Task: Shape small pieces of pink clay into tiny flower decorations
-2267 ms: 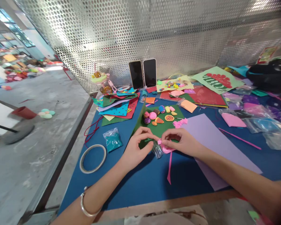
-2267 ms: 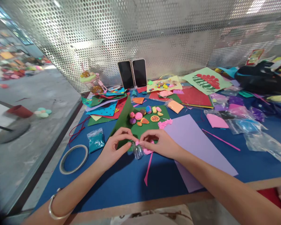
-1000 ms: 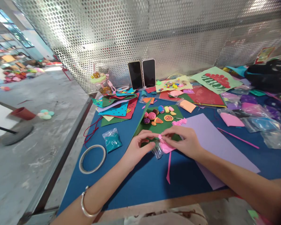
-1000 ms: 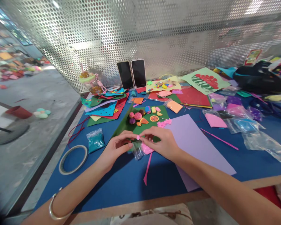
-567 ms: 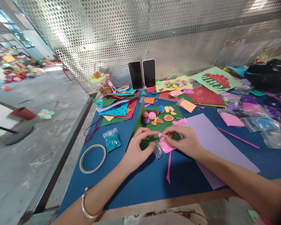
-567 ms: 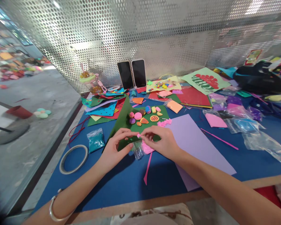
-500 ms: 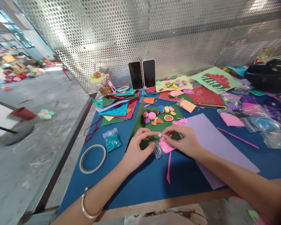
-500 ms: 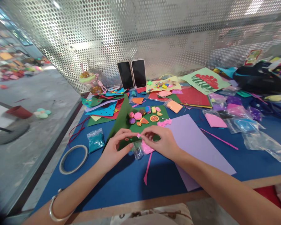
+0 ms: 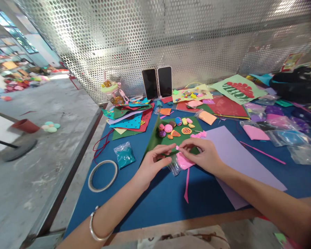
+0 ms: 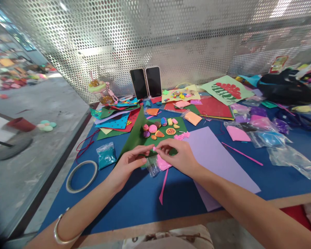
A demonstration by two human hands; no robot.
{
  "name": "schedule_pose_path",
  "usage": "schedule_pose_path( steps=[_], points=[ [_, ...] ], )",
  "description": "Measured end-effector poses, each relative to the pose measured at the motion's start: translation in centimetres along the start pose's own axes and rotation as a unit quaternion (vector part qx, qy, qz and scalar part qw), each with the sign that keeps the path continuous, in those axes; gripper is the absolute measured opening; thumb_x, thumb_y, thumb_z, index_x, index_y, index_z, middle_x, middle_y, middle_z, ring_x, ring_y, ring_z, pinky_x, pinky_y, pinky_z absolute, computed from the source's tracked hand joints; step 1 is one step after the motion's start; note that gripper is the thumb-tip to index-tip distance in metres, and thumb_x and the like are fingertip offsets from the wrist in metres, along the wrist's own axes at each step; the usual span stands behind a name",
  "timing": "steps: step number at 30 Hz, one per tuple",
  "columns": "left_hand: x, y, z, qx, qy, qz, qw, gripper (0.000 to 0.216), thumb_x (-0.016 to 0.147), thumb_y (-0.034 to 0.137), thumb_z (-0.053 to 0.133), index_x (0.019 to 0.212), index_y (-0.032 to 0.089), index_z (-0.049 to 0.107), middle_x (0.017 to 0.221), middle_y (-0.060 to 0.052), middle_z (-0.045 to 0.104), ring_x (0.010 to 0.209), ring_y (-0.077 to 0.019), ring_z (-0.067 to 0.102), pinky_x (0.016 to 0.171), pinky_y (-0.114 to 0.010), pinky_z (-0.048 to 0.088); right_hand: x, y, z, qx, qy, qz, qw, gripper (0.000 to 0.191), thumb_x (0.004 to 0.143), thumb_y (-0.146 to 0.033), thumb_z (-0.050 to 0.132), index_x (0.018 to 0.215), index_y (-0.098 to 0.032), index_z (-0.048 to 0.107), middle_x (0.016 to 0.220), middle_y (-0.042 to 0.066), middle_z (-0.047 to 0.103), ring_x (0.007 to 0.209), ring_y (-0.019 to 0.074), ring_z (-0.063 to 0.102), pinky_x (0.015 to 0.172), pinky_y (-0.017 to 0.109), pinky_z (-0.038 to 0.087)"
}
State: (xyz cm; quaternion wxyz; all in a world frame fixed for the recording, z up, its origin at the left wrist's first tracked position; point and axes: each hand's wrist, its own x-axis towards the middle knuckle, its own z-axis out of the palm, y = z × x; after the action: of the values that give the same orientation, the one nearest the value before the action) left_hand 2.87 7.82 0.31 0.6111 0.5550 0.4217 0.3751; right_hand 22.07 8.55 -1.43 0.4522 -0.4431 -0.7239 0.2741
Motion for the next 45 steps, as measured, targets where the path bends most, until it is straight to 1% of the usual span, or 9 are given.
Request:
schedule_pose_path(
  steps=[3, 6, 9, 13, 18, 24, 33, 40, 45],
  points=[
    [0.0, 0.1, -0.1, 0.021, 0.014, 0.013, 1.0, 0.044, 0.071, 0.016, 0.062, 0.114, 0.026, 0.065, 0.101, -0.004, 0.06, 0.095, -0.0186, 0.054, 0.084, -0.031, 0.042, 0.1, 0.1, 0.0, 0.023, 0.007, 0.016, 1.0, 0.002, 0.078, -0.022, 0.062, 0.078, -0.021, 0.064, 0.066, 0.001, 0.066, 0.056, 0.0143, 0.06, 0.054, 0.026, 0.05],
    [0.0, 0.9, -0.6, 0.143, 0.041, 0.072, 0.986, 0.032, 0.074, 0.015, 0.058, 0.104, 0.022, 0.068, 0.097, -0.005, 0.063, 0.091, -0.0185, 0.057, 0.082, -0.031, 0.043, 0.1, 0.1, 0.0, 0.066, 0.01, 0.055, 0.996, 0.004, 0.079, -0.024, 0.063, 0.078, -0.021, 0.063, 0.068, 0.001, 0.065, 0.053, 0.0134, 0.059, 0.05, 0.025, 0.048],
    [-0.1, 2.0, -1.3, 0.359, 0.047, 0.144, 0.921, 0.012, 0.076, 0.015, 0.056, 0.077, 0.019, 0.068, 0.081, -0.004, 0.064, 0.082, -0.0191, 0.056, 0.078, -0.033, 0.042, 0.0, -0.1, 0.0, 0.112, -0.007, 0.089, 0.99, 0.011, 0.079, -0.03, 0.064, 0.079, -0.02, 0.06, 0.065, 0.0, 0.063, 0.051, 0.0129, 0.058, 0.047, 0.024, 0.047],
    [-0.3, 2.4, -1.9, 0.508, -0.041, 0.129, 0.851, 0.01, 0.074, 0.02, 0.061, 0.067, 0.02, 0.068, 0.074, -0.003, 0.063, 0.077, -0.02, 0.053, 0.073, -0.033, 0.041, 0.0, -0.2, 0.0, 0.131, -0.076, 0.116, 0.982, 0.014, 0.083, -0.032, 0.061, 0.082, -0.019, 0.056, 0.061, -0.001, 0.061, 0.054, 0.0138, 0.062, 0.053, 0.025, 0.048],
    [-0.3, 0.9, -1.4, 0.483, -0.061, 0.133, 0.864, 0.017, 0.076, 0.023, 0.065, 0.089, 0.027, 0.074, 0.089, -0.003, 0.059, 0.085, -0.0195, 0.051, 0.079, -0.034, 0.043, 0.0, 0.2, 0.1, 0.143, -0.104, 0.148, 0.973, 0.015, 0.084, -0.033, 0.06, 0.084, -0.019, 0.052, 0.067, 0.0, 0.061, 0.06, 0.0152, 0.067, 0.054, 0.024, 0.048],
    [0.1, -0.4, -0.9, 0.466, -0.007, 0.12, 0.877, 0.023, 0.076, 0.011, 0.061, 0.088, 0.025, 0.074, 0.102, -0.005, 0.059, 0.094, -0.0214, 0.05, 0.086, -0.038, 0.042, 0.0, 0.0, 0.1, 0.14, -0.126, 0.15, 0.971, 0.012, 0.086, -0.03, 0.056, 0.085, -0.019, 0.052, 0.071, 0.0, 0.062, 0.063, 0.0145, 0.067, 0.055, 0.024, 0.049],
    [1.1, -0.9, -0.8, 0.362, -0.017, 0.075, 0.929, 0.038, 0.077, 0.0, 0.05, 0.091, 0.026, 0.073, 0.088, -0.001, 0.066, 0.085, -0.0168, 0.056, 0.081, -0.033, 0.042, -0.1, -0.1, 0.2, 0.149, -0.138, 0.157, 0.966, 0.013, 0.085, -0.03, 0.058, 0.084, -0.019, 0.052, 0.069, 0.0, 0.063, 0.064, 0.0138, 0.066, 0.058, 0.023, 0.05],
    [1.3, -1.0, -1.2, 0.443, 0.026, 0.125, 0.888, 0.014, 0.073, 0.023, 0.069, 0.084, 0.027, 0.075, 0.083, -0.002, 0.058, 0.083, -0.0197, 0.05, 0.077, -0.035, 0.041, 0.0, 0.0, 0.2, 0.145, -0.155, 0.155, 0.965, 0.009, 0.085, -0.026, 0.057, 0.083, -0.02, 0.051, 0.07, 0.0, 0.064, 0.066, 0.0136, 0.066, 0.06, 0.023, 0.05],
    [1.6, -1.4, -0.9, 0.425, 0.035, 0.146, 0.893, 0.011, 0.069, 0.017, 0.073, 0.076, 0.025, 0.075, 0.085, -0.002, 0.057, 0.085, -0.0194, 0.051, 0.078, -0.034, 0.042, 0.1, 0.0, 0.1, 0.148, -0.161, 0.149, 0.964, 0.009, 0.085, -0.026, 0.057, 0.082, -0.02, 0.052, 0.069, 0.0, 0.063, 0.065, 0.0131, 0.065, 0.061, 0.023, 0.05]
  ],
)
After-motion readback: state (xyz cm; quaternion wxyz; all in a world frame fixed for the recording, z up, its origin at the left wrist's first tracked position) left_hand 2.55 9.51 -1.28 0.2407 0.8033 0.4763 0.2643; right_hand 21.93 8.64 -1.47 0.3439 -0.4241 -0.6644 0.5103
